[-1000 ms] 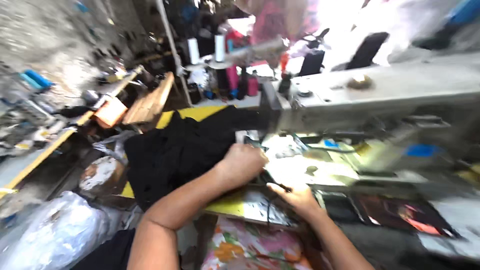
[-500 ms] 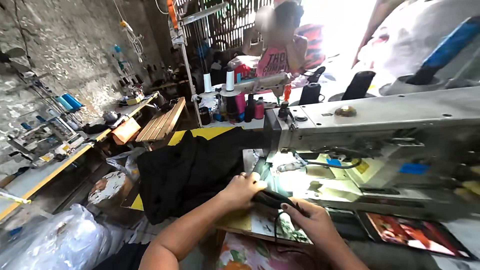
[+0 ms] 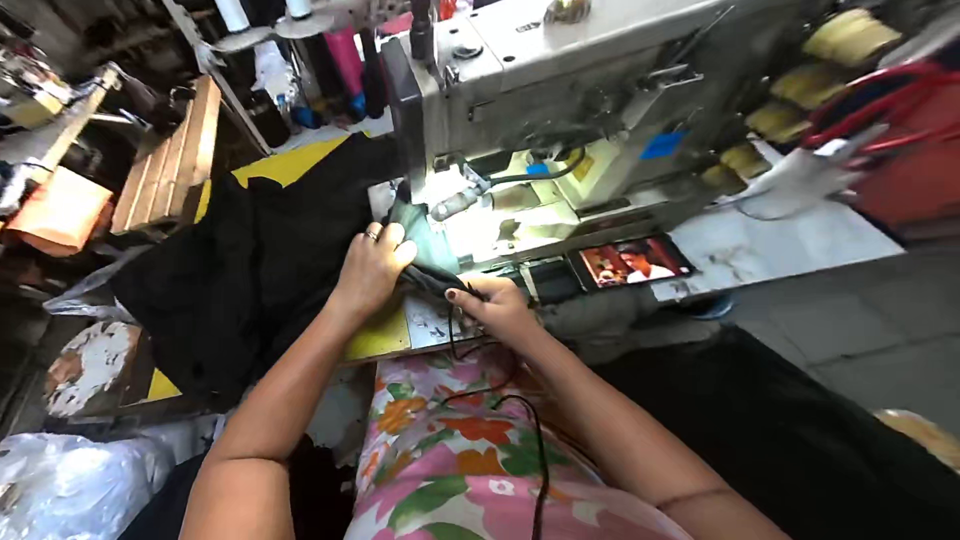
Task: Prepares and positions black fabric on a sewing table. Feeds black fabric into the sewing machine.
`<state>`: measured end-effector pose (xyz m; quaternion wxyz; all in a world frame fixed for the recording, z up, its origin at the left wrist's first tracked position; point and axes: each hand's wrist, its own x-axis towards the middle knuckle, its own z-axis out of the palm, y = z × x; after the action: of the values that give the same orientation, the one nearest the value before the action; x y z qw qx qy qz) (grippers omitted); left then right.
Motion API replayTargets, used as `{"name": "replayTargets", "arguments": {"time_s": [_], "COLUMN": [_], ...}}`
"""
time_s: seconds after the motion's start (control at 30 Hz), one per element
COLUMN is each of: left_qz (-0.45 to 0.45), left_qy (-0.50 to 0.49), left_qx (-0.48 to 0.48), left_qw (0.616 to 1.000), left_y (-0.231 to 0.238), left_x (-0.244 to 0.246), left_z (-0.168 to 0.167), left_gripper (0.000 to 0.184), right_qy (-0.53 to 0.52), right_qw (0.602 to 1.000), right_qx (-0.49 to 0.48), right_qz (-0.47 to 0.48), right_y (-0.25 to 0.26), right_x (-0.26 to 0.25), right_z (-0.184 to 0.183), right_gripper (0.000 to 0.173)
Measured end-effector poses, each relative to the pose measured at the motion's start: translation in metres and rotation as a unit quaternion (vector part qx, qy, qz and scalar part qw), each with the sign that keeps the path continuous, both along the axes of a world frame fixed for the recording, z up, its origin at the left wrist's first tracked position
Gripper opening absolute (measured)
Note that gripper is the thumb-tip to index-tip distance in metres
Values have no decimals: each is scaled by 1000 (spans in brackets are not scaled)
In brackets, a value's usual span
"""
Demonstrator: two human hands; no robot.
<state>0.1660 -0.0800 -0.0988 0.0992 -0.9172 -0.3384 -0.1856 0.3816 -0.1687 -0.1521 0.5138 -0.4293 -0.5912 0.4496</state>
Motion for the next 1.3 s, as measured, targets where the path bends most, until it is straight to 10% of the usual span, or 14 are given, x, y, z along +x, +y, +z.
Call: {"name": "replayTargets", "arguments": {"time_s": [0.23,0.43,0.9,1.3], "left_qz": [72,-38,-1,19], "left_qy": [106,-9,-49,-125], "left_qx": [-121,33,-15,-32], "left_qw": [984,999,999,991], "left_y": [-9,-15,-1,15], "left_x": [15,20,15,21], "left_z": [44,2,-18,-20], "left_gripper": [51,6,38,29], "right_qy": [-113,-39,-130,-79], "right_qw": [993,997,976,983], "right_qx": [36,68,136,103], "right_qz": [15,17,-106,-133], "right_y": [31,9,24,35], "right_x": [6,7,-3,-10], "right_z": [9,4,-11,-7], "right_gripper": [15,8,11,8]}}
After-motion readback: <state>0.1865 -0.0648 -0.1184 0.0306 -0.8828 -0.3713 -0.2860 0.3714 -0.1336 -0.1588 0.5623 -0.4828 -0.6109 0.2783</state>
